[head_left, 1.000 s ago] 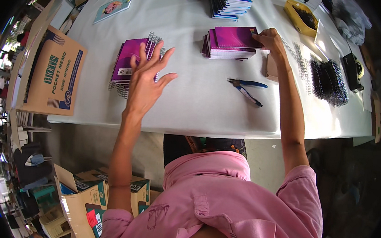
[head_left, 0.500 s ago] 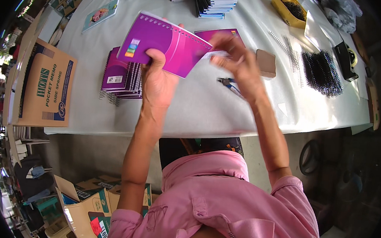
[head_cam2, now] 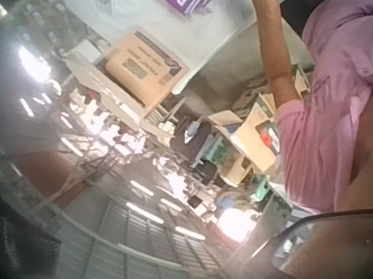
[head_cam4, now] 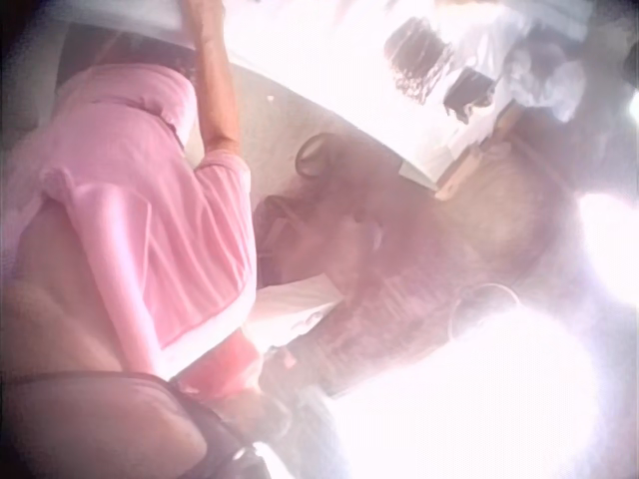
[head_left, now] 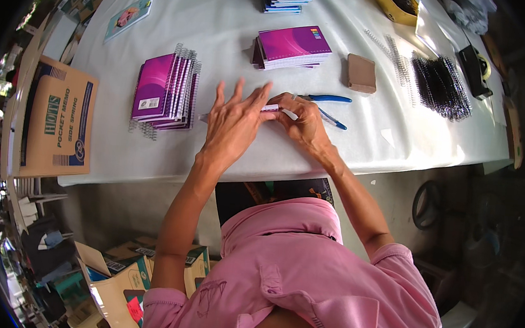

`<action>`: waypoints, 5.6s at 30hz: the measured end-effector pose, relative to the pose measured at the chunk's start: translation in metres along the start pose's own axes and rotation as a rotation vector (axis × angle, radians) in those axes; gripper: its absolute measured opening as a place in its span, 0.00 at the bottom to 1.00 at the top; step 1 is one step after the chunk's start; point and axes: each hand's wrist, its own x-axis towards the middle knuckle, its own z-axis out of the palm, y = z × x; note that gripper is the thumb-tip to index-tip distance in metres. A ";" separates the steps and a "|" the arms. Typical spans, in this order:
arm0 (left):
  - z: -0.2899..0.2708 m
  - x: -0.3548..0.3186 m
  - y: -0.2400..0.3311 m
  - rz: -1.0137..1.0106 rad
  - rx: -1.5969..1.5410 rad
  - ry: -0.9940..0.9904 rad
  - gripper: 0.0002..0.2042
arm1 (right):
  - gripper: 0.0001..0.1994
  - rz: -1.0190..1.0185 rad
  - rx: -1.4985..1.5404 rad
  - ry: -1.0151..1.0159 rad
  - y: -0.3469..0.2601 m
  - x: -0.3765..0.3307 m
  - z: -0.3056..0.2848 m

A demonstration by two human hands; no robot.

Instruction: The person assembles spiral-bound notebooks by inserting metal coils into the punched holes of purple paper stacks. Using pliers, the person secures the ends of the coils to complete the binding. The finished notebooks are stacked on the table.

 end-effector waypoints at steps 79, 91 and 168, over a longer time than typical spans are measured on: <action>-0.011 -0.011 0.005 -0.015 -0.138 -0.168 0.24 | 0.07 -0.016 0.129 -0.358 -0.029 0.018 -0.054; -0.011 -0.013 0.005 0.036 -0.149 -0.155 0.24 | 0.06 0.001 0.288 -0.413 -0.023 0.017 -0.051; -0.019 -0.020 -0.030 -0.103 -0.043 -0.176 0.41 | 0.25 0.109 0.256 -0.819 -0.019 0.079 -0.062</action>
